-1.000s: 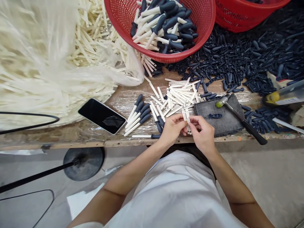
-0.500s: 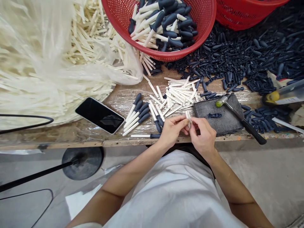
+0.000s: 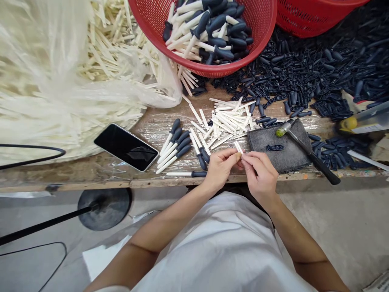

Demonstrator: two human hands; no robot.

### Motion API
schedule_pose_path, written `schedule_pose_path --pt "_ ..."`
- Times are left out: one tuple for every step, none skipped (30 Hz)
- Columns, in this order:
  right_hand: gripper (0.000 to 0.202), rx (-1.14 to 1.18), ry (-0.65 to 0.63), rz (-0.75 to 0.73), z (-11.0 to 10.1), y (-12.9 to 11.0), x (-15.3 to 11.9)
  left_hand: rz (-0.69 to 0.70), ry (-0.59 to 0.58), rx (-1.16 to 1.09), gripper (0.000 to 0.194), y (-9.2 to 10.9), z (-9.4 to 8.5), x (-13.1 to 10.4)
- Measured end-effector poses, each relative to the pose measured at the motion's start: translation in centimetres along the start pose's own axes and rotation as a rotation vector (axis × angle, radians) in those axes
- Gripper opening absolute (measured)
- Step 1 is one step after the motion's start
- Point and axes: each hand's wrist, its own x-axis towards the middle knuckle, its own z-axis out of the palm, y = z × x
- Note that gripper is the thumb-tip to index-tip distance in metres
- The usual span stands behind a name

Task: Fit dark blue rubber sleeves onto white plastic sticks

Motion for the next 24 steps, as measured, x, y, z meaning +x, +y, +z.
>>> schedule_pose_path --pt "0.019 0.054 -0.017 0.05 -0.1 0.0 0.0 0.004 0.001 0.002 0.018 0.0 0.0 0.0" --pt "0.018 0.104 -0.032 0.103 -0.1 0.0 0.0 0.006 0.002 0.003 0.017 0.0 0.0 0.0" --pt "0.016 0.152 -0.044 0.158 -0.2 0.1 -0.1 0.006 0.001 0.006 0.017 -0.1 0.0 0.0" --pt "0.015 0.201 -0.053 0.215 -0.2 0.2 -0.2 0.003 -0.003 0.009 0.016 -0.1 0.0 0.0" --pt "0.014 0.252 -0.061 0.273 -0.1 0.4 -0.3 -0.001 -0.007 0.011 0.016 -0.1 0.0 0.0" --pt "0.014 0.302 -0.066 0.327 -0.1 0.6 -0.4 -0.005 -0.011 0.012 0.015 -0.1 0.0 -0.1" --pt "0.015 0.346 -0.07 0.371 -0.2 0.7 -0.5 -0.008 -0.015 0.014 0.015 -0.1 0.0 -0.1" --pt "0.016 0.378 -0.072 0.401 -0.2 0.8 -0.6 -0.008 -0.02 0.015 0.015 -0.1 0.1 -0.1" --pt "0.017 0.396 -0.072 0.415 -0.3 0.9 -0.6 -0.005 -0.026 0.016 0.015 -0.1 0.1 -0.2" --pt "0.017 0.402 -0.074 0.416 -0.4 0.9 -0.6 -0.001 -0.032 0.016 0.015 -0.1 0.1 -0.2" --pt "0.017 0.399 -0.077 0.411 -0.6 0.8 -0.5 0.002 -0.039 0.016 0.015 0.0 0.1 -0.2" --pt "0.017 0.394 -0.081 0.402 -0.7 0.8 -0.5 0.005 -0.046 0.014 0.016 0.0 0.1 -0.2" --pt "0.018 0.389 -0.083 0.394 -0.9 0.7 -0.4 0.008 -0.052 0.008 0.016 0.1 0.1 -0.2" --pt "0.018 0.384 -0.086 0.388 -1.0 0.6 -0.3 0.01 -0.057 0.002 0.017 0.1 0.1 -0.2" --pt "0.018 0.38 -0.089 0.382 -1.2 0.6 -0.2 0.011 -0.06 -0.002 0.017 0.2 0.1 -0.3" --pt "0.017 0.377 -0.092 0.378 -1.3 0.6 -0.2 0.011 -0.061 -0.002 0.017 0.3 0.1 -0.3" --pt "0.017 0.375 -0.094 0.374 -1.3 0.5 -0.2 0.009 -0.06 0.0 0.017 0.4 0.1 -0.3" --pt "0.017 0.372 -0.095 0.369 -1.4 0.5 -0.1 0.008 -0.059 0.004 0.017 0.5 0.1 -0.3" --pt "0.017 0.367 -0.095 0.364 -1.4 0.5 -0.1 0.007 -0.059 0.009 0.017 0.5 0.1 -0.3" --pt "0.018 0.359 -0.096 0.352 -1.4 0.5 -0.1 0.006 -0.059 0.015 0.018 0.6 0.1 -0.4" --pt "0.018 0.342 -0.099 0.33 -1.5 0.5 -0.1 0.007 -0.059 0.021 0.018 0.6 0.1 -0.4" --pt "0.019 0.311 -0.108 0.293 -1.5 0.4 -0.1 0.01 -0.06 0.028 0.018 0.7 0.1 -0.4" --pt "0.02 0.267 -0.124 0.24 -1.6 0.4 -0.1 0.014 -0.063 0.033 0.017 0.7 0.0 -0.4" --pt "0.022 0.213 -0.14 0.173 -1.6 0.4 -0.1 0.018 -0.069 0.036 0.017 0.6 0.0 -0.5"
